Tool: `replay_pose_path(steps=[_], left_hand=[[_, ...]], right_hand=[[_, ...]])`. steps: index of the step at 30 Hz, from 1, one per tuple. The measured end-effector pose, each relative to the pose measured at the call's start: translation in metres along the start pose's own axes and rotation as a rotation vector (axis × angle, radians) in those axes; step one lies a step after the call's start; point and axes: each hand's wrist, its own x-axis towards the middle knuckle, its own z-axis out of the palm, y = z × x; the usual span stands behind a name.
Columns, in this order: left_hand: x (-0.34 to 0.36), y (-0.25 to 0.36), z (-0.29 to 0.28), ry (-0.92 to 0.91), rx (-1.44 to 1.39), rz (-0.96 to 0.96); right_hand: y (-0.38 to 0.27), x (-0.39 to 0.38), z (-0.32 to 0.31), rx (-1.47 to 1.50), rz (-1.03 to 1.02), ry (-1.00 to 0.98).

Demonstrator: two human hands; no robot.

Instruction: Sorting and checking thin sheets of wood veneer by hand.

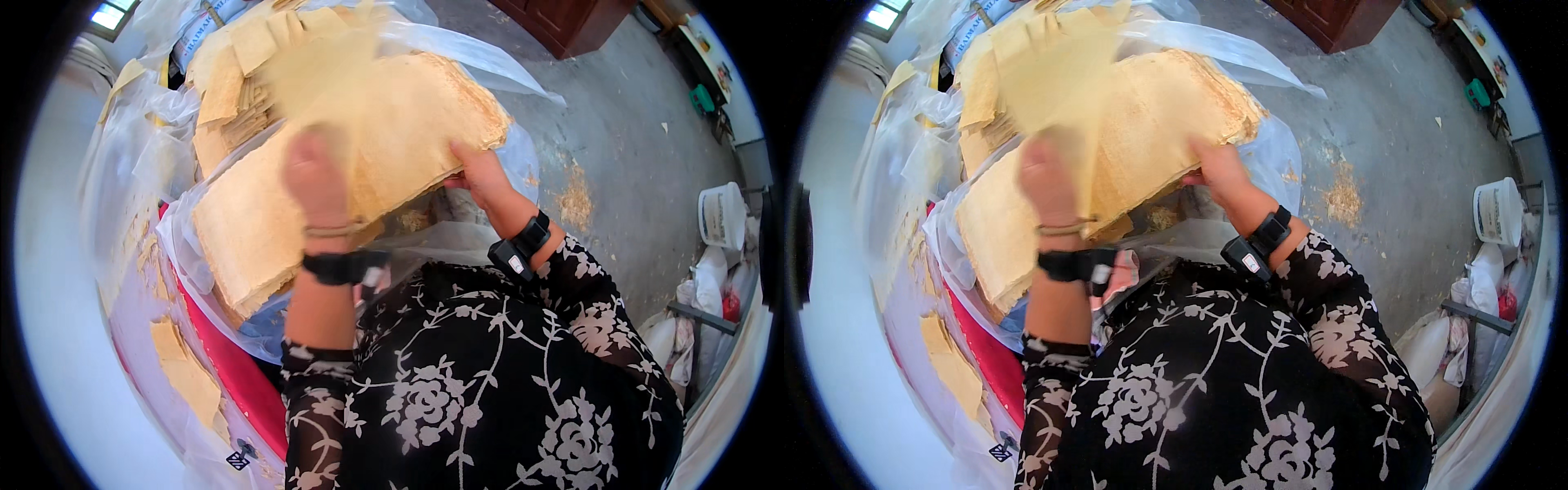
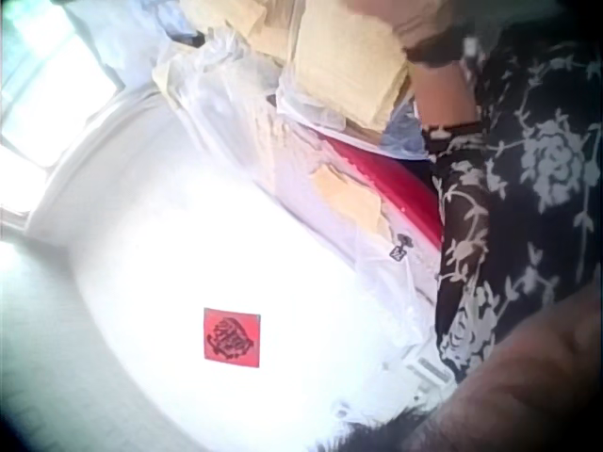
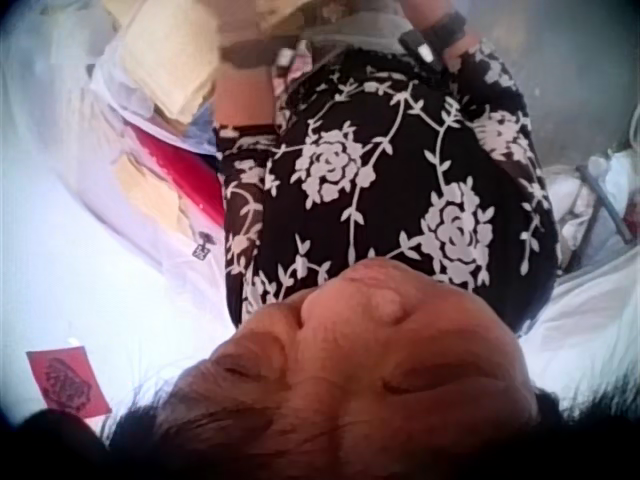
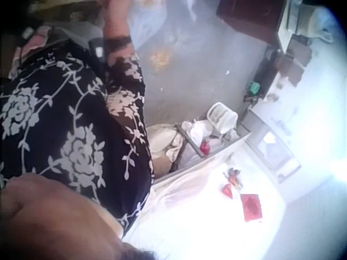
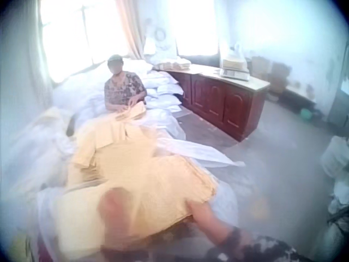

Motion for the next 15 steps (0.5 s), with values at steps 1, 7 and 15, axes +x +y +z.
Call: replay_pose_path(steps=[1,7,15], left_hand=[[0.016,0.008,-0.028,0.037,-0.109,-0.128],[0.040,0.039,-0.097,0.303,0.001,0.169],[-0.038,0.065,-0.022,-0.471,-0.018,0.663]], right_hand=[[-0.001,0.000,-0.004,-0.001,-0.001,0.003],[-0.036,-0.027,-0.012,-0.542,0.567,-0.540],[-0.012,-0.032,0.007,0.125,-0.146,-0.738]])
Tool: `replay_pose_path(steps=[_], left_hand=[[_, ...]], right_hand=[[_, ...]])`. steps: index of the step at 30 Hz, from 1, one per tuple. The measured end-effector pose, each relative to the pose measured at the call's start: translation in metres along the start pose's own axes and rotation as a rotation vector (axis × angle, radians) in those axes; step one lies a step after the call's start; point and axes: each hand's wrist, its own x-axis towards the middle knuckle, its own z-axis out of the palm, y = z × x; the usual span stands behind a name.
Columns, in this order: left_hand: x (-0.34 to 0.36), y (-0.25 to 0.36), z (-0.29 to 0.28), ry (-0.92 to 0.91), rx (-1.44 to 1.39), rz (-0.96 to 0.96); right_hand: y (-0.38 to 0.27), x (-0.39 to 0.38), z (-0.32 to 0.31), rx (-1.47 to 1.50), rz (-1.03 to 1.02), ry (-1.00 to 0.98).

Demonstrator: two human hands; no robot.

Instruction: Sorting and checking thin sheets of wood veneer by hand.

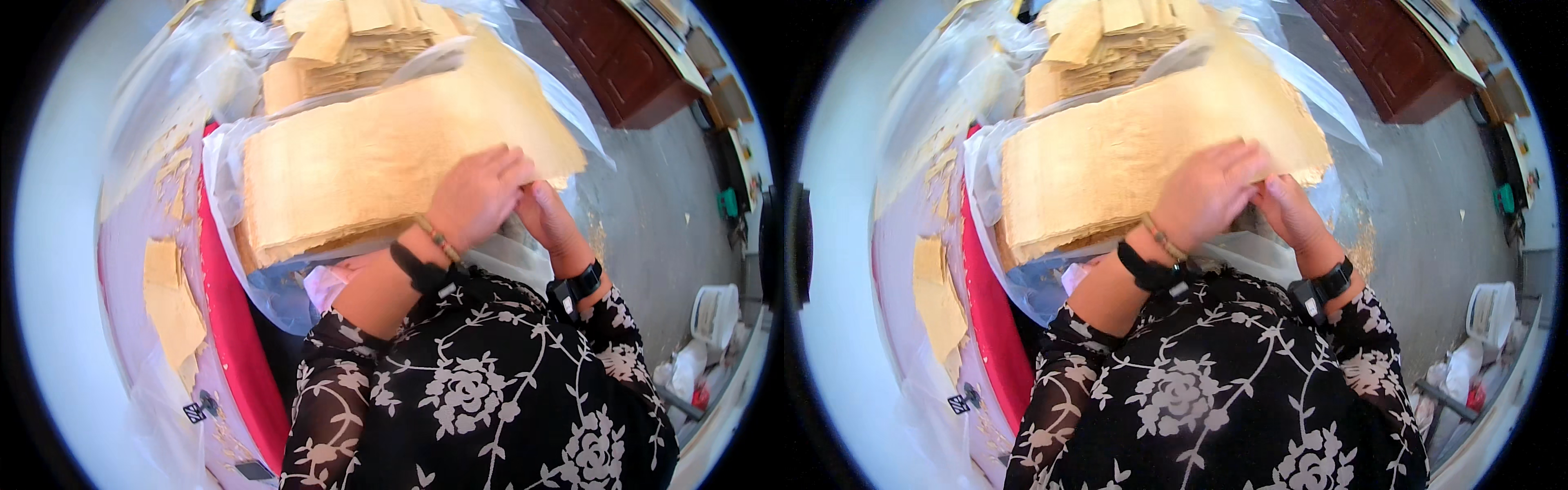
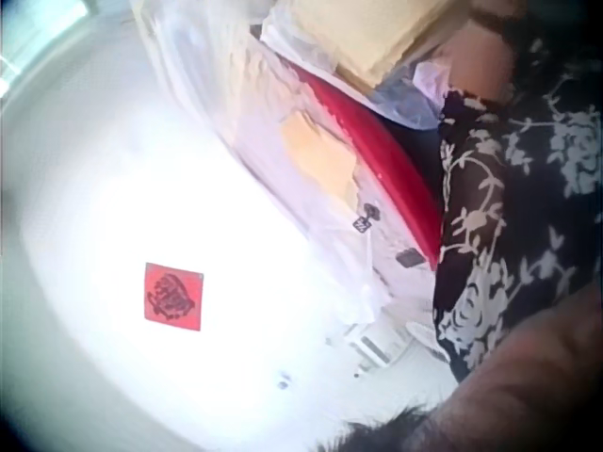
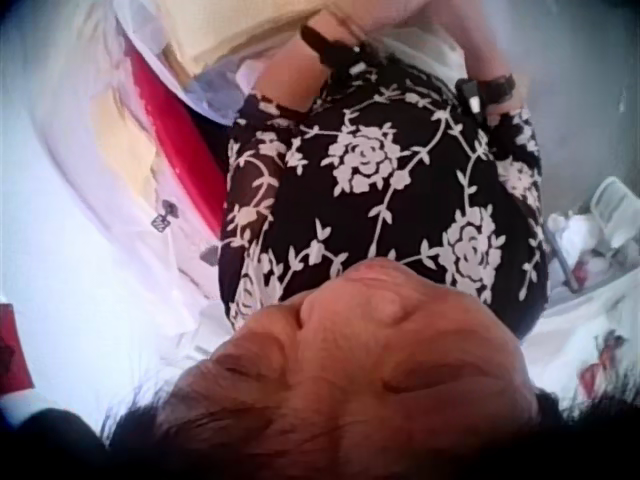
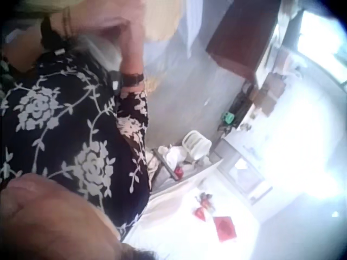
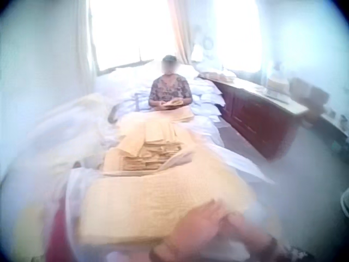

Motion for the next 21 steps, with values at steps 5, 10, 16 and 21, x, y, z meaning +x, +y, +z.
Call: replay_pose_path(steps=[5,10,16,21], left_hand=[[-0.071,0.004,-0.005,-0.349,-0.252,-0.313],[-0.105,-0.023,-0.006,-0.191,0.219,-0.316],[-0.178,-0.134,-0.068,-0.065,0.060,-1.095],[-0.236,-0.188,-0.097,0.955,-0.698,-0.909]], right_hand=[[0.007,0.018,-0.017,0.001,0.156,0.516],[-0.047,0.043,0.044,-0.074,-0.038,0.527],[-0.099,0.040,0.063,-0.057,-0.256,0.554],[-0.056,0.047,-0.005,0.027,-0.086,0.811]])
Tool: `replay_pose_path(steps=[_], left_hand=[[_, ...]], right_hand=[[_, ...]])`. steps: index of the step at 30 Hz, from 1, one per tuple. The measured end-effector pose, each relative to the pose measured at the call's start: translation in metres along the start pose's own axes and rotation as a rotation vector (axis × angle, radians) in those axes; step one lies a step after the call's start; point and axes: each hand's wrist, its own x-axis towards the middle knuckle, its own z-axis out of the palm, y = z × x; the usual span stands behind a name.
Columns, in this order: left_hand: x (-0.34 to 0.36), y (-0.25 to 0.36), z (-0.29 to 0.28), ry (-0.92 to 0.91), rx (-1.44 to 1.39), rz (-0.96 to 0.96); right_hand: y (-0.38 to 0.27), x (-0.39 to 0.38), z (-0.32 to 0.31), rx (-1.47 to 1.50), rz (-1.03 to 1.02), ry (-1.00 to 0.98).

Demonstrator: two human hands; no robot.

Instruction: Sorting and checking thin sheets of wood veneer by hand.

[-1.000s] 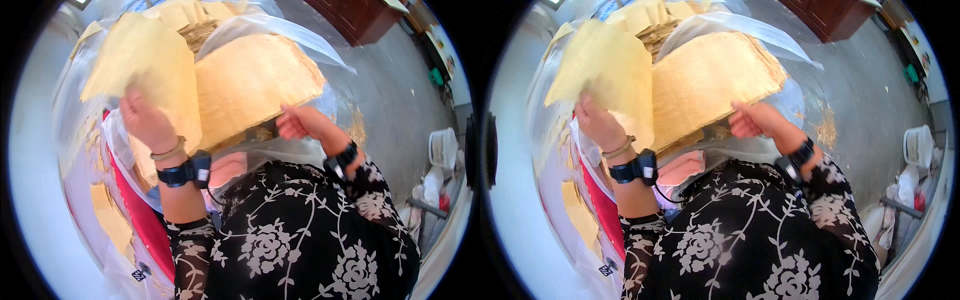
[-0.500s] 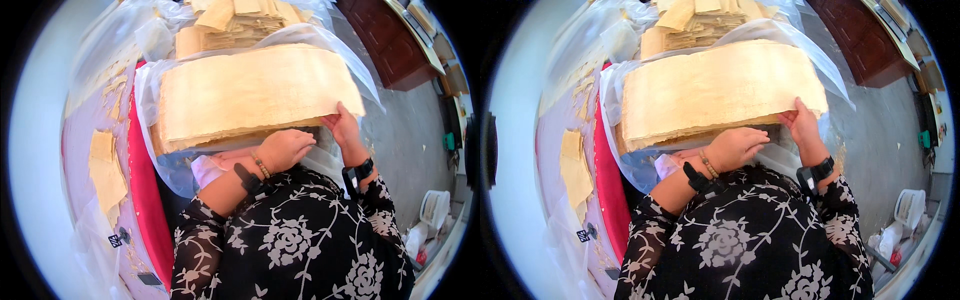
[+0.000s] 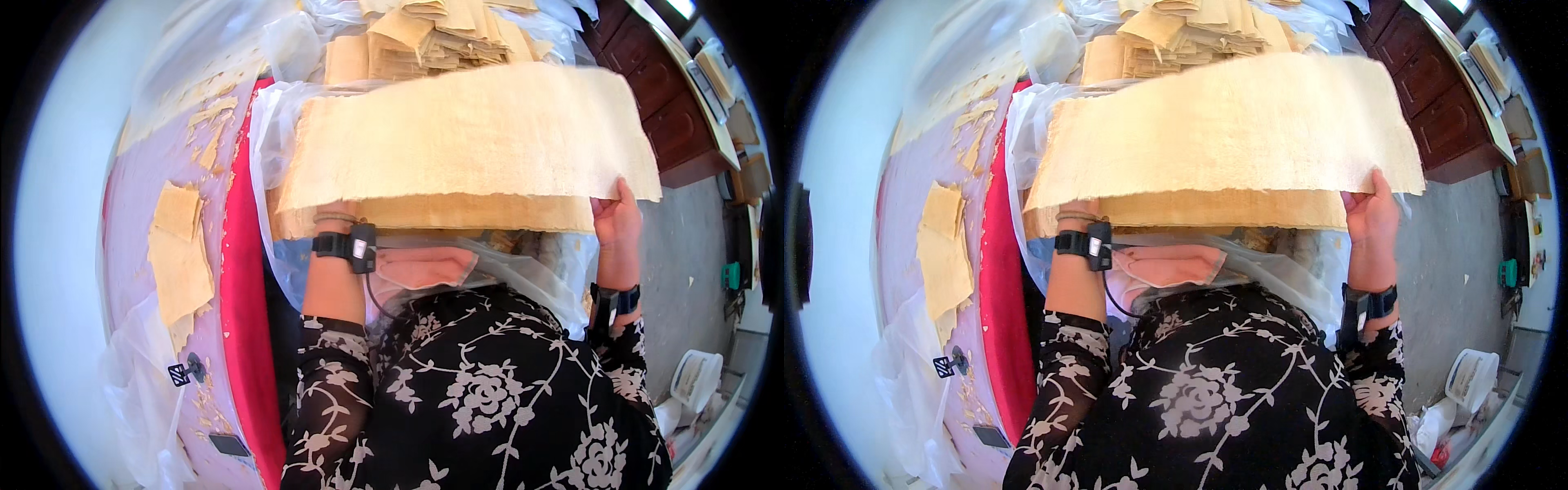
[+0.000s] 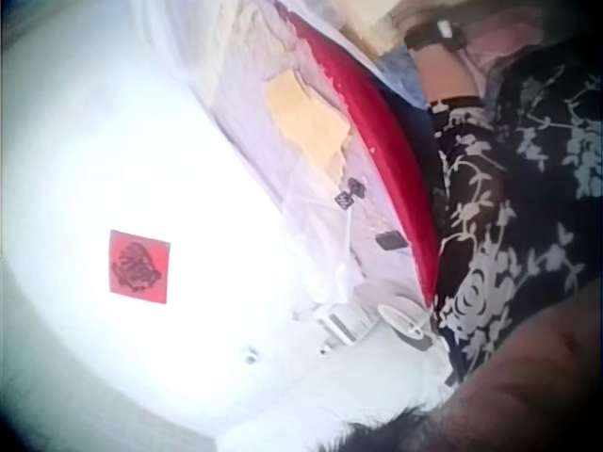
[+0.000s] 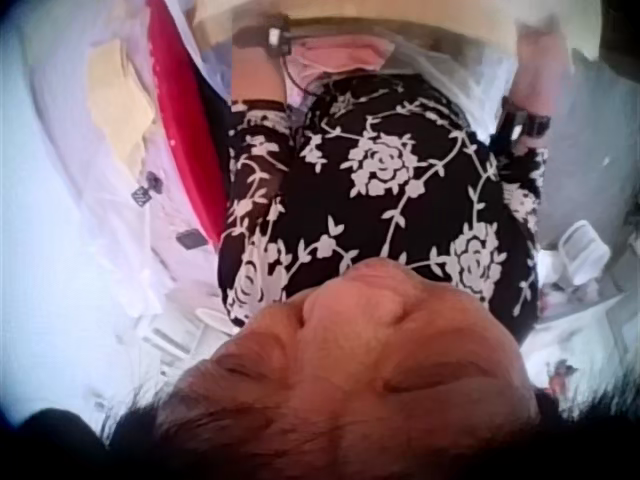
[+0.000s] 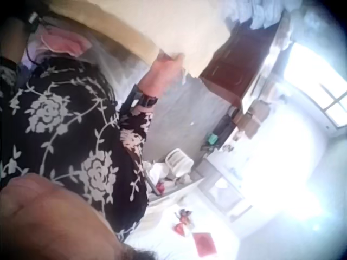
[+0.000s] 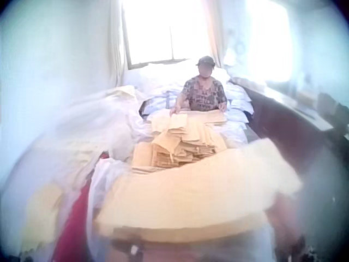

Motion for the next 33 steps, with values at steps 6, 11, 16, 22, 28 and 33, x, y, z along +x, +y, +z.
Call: replay_pose_path(steps=[6,11,16,22,28,33], left_hand=[[-0.020,0.053,-0.014,-0.146,-0.735,-0.222],[-0.066,0.086,0.023,-0.020,-0.652,-0.165],[-0.078,0.072,0.025,0.101,-0.243,-0.288],[-0.079,0.090,0.049,0.096,0.243,-0.018],[-0.075,0.076,0.016,0.074,-0.051,-0.194],[-0.077,0.124,0.060,0.048,-0.160,-0.174]], right_hand=[[0.054,0.005,-0.035,-0.182,0.157,0.004],[0.064,-0.015,-0.043,-0.203,0.220,-0.031],[0.058,0.002,-0.057,-0.116,0.232,-0.098],[0.059,0.004,-0.043,-0.070,-0.015,-0.011],[0.080,0.006,-0.054,-0.021,0.137,0.014],[0.077,0.009,-0.050,0.001,0.148,0.065]])
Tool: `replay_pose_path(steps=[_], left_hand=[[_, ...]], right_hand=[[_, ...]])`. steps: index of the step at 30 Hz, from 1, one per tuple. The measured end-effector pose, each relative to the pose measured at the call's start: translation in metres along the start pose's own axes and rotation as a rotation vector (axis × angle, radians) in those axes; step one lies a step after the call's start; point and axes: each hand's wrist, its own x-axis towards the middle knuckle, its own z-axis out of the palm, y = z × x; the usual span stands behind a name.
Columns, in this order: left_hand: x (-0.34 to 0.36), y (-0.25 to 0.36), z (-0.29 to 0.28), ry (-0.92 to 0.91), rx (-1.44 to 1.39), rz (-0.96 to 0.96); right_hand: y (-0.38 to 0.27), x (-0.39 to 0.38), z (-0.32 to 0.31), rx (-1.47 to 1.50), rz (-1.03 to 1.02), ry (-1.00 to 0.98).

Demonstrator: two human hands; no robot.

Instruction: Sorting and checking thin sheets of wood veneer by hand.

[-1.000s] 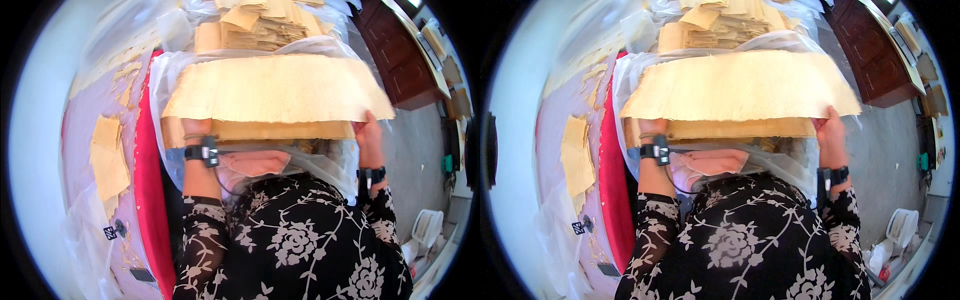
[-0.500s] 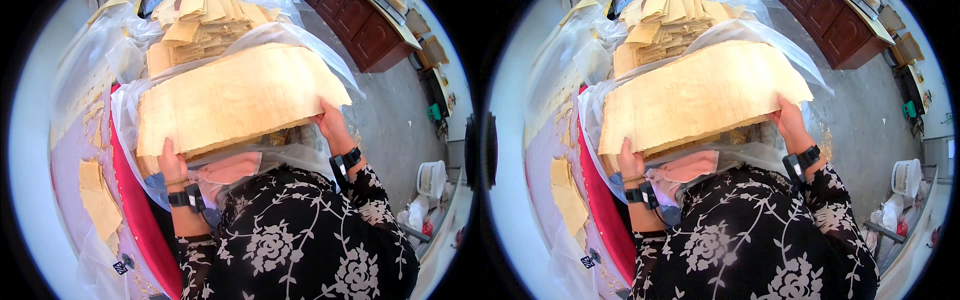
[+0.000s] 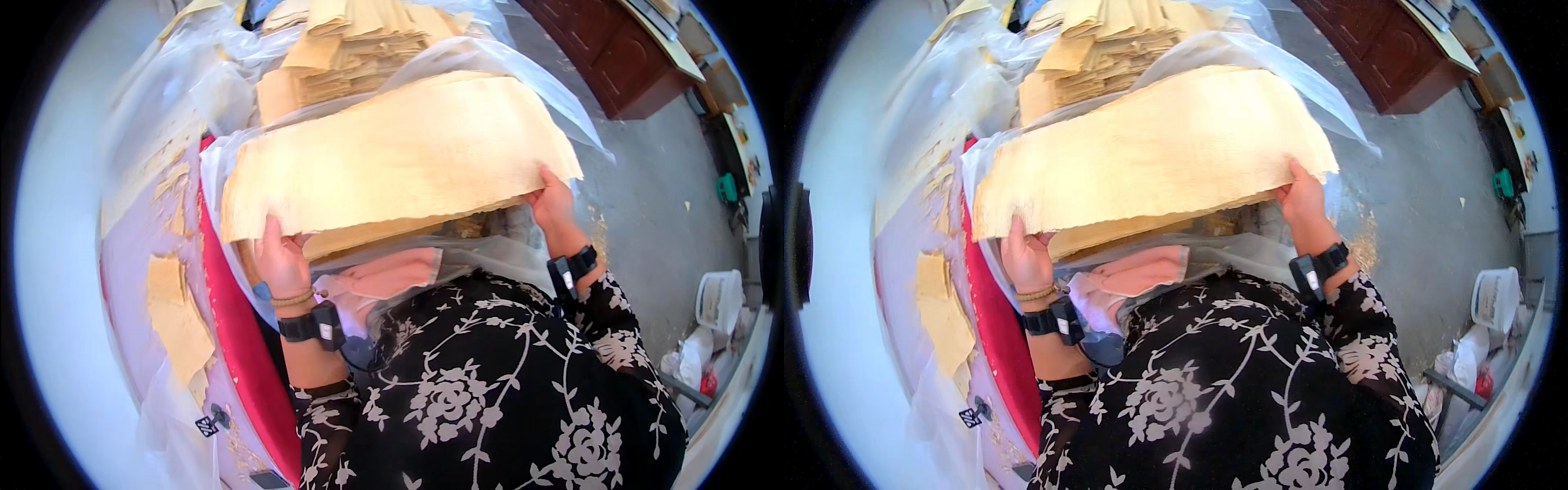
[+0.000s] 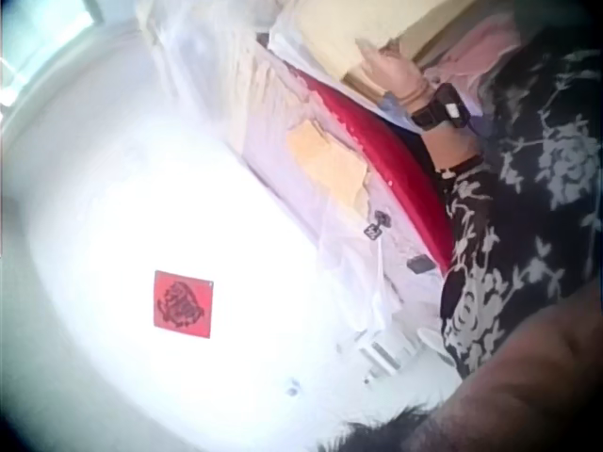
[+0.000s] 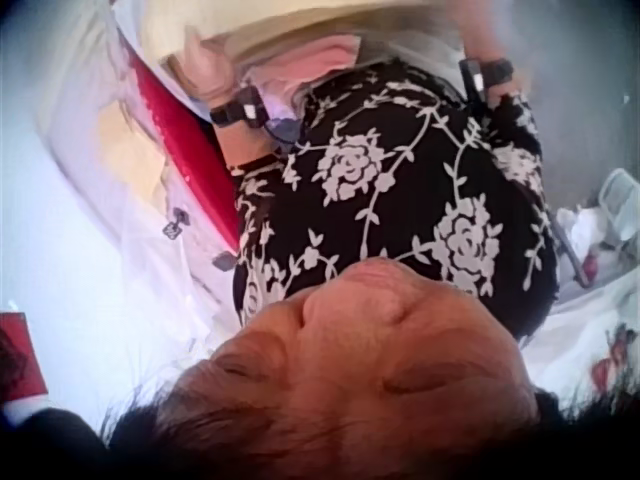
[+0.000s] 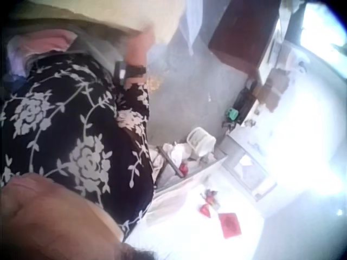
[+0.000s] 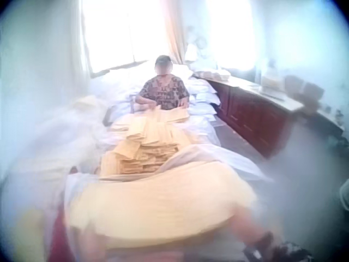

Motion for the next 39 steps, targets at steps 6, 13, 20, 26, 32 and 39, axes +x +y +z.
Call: replay_pose_path(steps=[6,13,20,26,32,39], left_hand=[[-0.016,0.032,0.030,-0.044,0.300,0.336],[0.022,-0.003,-0.081,0.302,0.109,-0.058],[0.039,0.010,-0.023,0.376,0.628,0.394],[-0.013,-0.025,0.140,-0.145,1.224,1.000],[-0.062,-0.135,0.221,-0.730,1.214,0.980],[-0.073,-0.196,0.218,-0.994,1.385,0.605]], right_hand=[[-0.002,0.001,-0.007,-0.023,0.004,0.004],[0.012,-0.012,0.007,0.059,0.076,-0.114],[0.026,-0.045,0.013,-0.118,0.185,-0.259],[0.021,-0.062,0.017,-0.014,0.219,-0.446],[0.002,-0.071,0.006,0.229,0.179,-0.712],[0.006,-0.050,-0.009,0.178,0.233,-0.541]])
